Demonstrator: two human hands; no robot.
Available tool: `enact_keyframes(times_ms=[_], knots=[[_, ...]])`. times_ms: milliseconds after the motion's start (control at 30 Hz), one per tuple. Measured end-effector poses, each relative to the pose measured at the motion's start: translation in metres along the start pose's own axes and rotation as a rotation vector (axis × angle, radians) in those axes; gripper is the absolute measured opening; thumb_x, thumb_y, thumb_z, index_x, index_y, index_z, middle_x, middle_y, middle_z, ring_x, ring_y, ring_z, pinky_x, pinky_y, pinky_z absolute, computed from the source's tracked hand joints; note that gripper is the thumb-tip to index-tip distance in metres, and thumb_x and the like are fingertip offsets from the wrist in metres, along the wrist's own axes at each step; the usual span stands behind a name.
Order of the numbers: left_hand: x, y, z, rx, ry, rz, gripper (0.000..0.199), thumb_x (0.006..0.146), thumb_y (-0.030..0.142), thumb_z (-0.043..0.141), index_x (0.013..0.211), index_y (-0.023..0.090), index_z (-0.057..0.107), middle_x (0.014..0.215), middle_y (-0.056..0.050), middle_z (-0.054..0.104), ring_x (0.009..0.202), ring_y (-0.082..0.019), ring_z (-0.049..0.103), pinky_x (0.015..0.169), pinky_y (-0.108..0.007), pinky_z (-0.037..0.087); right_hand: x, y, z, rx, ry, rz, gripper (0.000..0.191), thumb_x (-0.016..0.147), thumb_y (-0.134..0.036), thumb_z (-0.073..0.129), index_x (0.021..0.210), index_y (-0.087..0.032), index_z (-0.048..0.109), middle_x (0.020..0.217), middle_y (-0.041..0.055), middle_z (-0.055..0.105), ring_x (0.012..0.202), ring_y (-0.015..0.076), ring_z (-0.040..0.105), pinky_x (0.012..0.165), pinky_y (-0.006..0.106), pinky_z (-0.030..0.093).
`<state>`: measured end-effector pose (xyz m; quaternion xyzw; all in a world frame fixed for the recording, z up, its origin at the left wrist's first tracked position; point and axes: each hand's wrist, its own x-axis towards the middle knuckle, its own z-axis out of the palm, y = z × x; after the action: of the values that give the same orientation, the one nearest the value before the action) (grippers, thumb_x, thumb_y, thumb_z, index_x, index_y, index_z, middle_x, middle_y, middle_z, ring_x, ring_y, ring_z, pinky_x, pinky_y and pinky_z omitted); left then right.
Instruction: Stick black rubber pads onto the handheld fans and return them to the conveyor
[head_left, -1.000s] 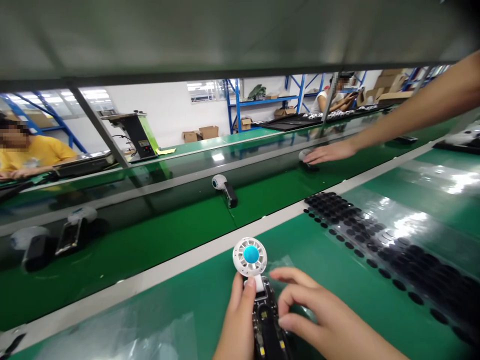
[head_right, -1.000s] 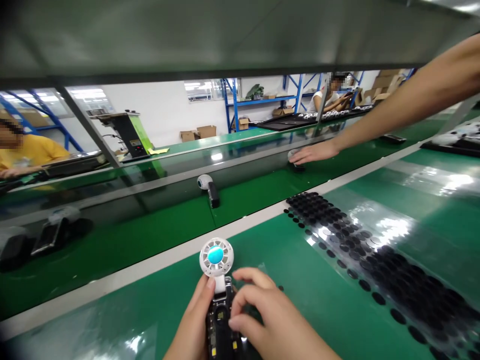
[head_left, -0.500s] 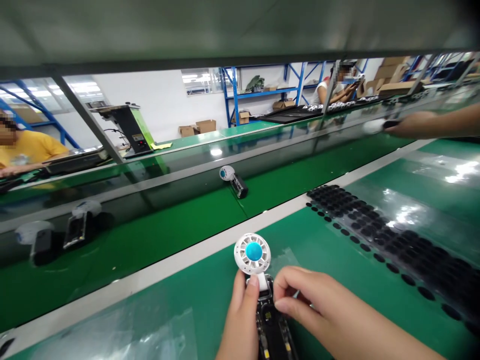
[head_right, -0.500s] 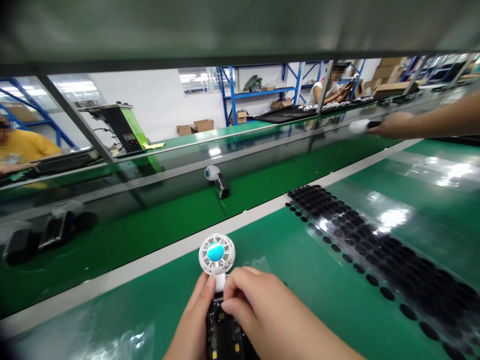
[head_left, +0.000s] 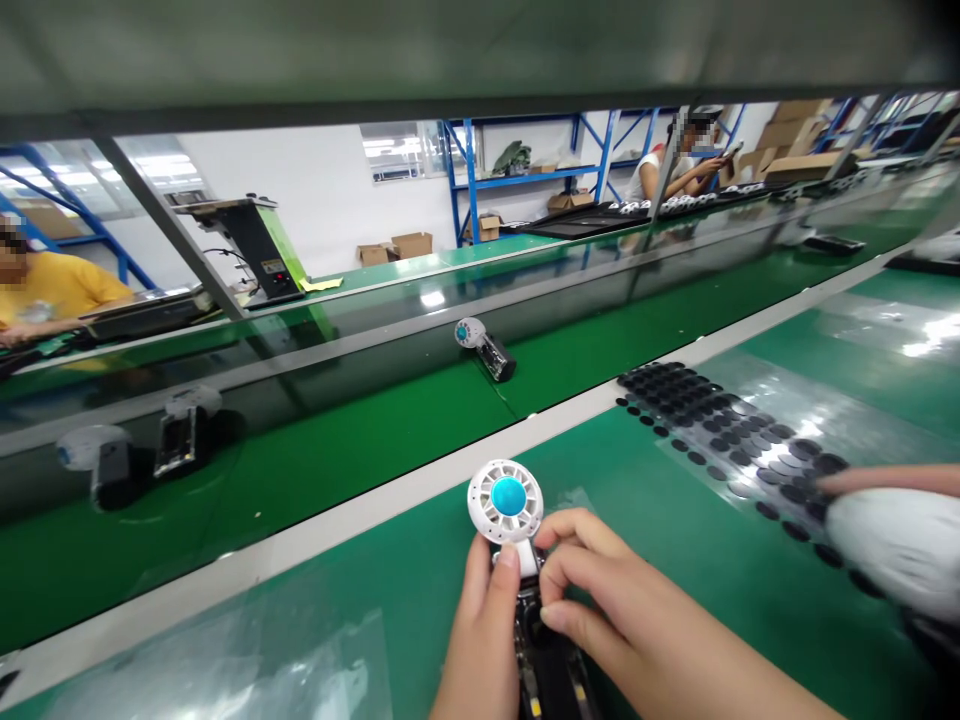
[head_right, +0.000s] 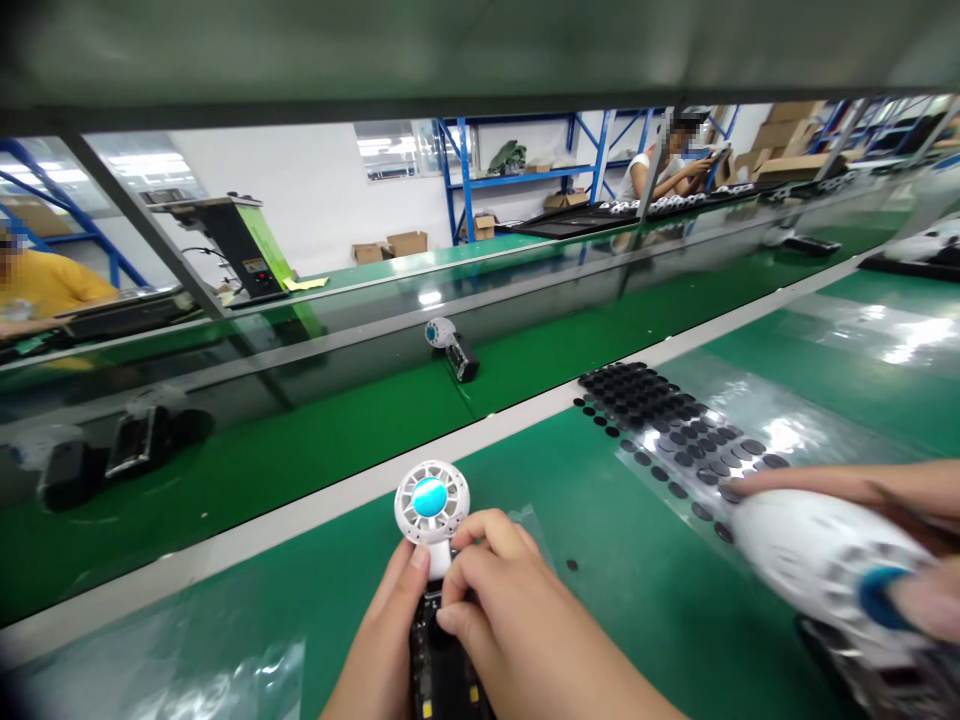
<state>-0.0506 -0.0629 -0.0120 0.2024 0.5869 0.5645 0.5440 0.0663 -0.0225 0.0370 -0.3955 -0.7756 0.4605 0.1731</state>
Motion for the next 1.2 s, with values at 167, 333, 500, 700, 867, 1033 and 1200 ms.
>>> enact_keyframes(times_ms=[167,333,500,700,867,1033,1200], knots=[[0.001,-0.001,-0.002,0.039,-0.009,0.017,0.046,0.080,0.045,0.049,0.118,0.020,0.049,0.123,-0.008,0.054,0.115,-0.025,0.046,0.097,-0.033,0.032,0.001,-0.001,0.001,-0.044,-0.030,0.022,0.017,0.080,-0.006,0.046,0.071,-0.020,0.051,0.111,0.0018,0.045,0.102,0.0178,0.044,0.088,0.031,0.041],[-0.001,0.002,0.001,0.054,0.034,-0.009,0.047,0.077,0.046,0.051,0.118,0.021,0.050,0.119,-0.007,0.056,0.112,-0.026,0.047,0.096,-0.034,0.032,-0.001,-0.003,0.002,-0.065,-0.026,0.044,0.019,0.079,-0.005,0.046,0.069,-0.020,0.050,0.114,0.0012,0.044,0.107,0.0184,0.043,0.087,0.030,0.042],[-0.005,0.007,0.004,0.085,0.107,-0.078,0.046,0.078,0.043,0.050,0.119,0.022,0.049,0.113,-0.007,0.059,0.107,-0.026,0.050,0.096,-0.038,0.032,-0.001,-0.003,0.005,-0.067,-0.019,0.072,0.017,0.080,-0.008,0.043,0.070,-0.020,0.049,0.118,0.0018,0.042,0.110,0.0193,0.042,0.085,0.030,0.043],[-0.001,0.003,0.002,0.068,0.101,-0.074,0.046,0.076,0.044,0.051,0.118,0.024,0.051,0.112,-0.006,0.060,0.107,-0.026,0.050,0.096,-0.038,0.033,-0.003,-0.002,0.006,-0.090,-0.022,0.077,0.017,0.080,-0.008,0.041,0.071,-0.020,0.047,0.121,0.0015,0.041,0.113,0.0186,0.040,0.087,0.030,0.042],[0.002,-0.004,-0.001,0.042,0.075,-0.064,0.046,0.077,0.045,0.052,0.118,0.025,0.051,0.117,-0.005,0.058,0.113,-0.027,0.047,0.100,-0.041,0.029,-0.002,-0.003,0.006,-0.148,0.001,0.055,0.019,0.078,-0.004,0.043,0.071,-0.020,0.050,0.115,0.0013,0.045,0.107,0.0179,0.044,0.084,0.029,0.044],[0.003,-0.006,-0.002,-0.002,0.047,-0.024,0.043,0.079,0.043,0.051,0.116,0.021,0.053,0.119,-0.007,0.057,0.114,-0.027,0.046,0.102,-0.041,0.028,0.000,-0.003,0.006,-0.178,0.022,0.026,0.021,0.075,0.000,0.047,0.068,-0.020,0.049,0.108,-0.0002,0.048,0.103,0.0167,0.046,0.082,0.027,0.044],[0.007,-0.011,-0.005,-0.046,0.007,-0.011,0.049,0.074,0.049,0.056,0.114,0.021,0.055,0.121,-0.007,0.055,0.119,-0.028,0.041,0.105,-0.040,0.023,0.000,-0.003,0.007,-0.185,0.052,0.029,0.022,0.072,0.001,0.050,0.066,-0.020,0.048,0.103,-0.0018,0.049,0.098,0.0172,0.047,0.082,0.030,0.043]])
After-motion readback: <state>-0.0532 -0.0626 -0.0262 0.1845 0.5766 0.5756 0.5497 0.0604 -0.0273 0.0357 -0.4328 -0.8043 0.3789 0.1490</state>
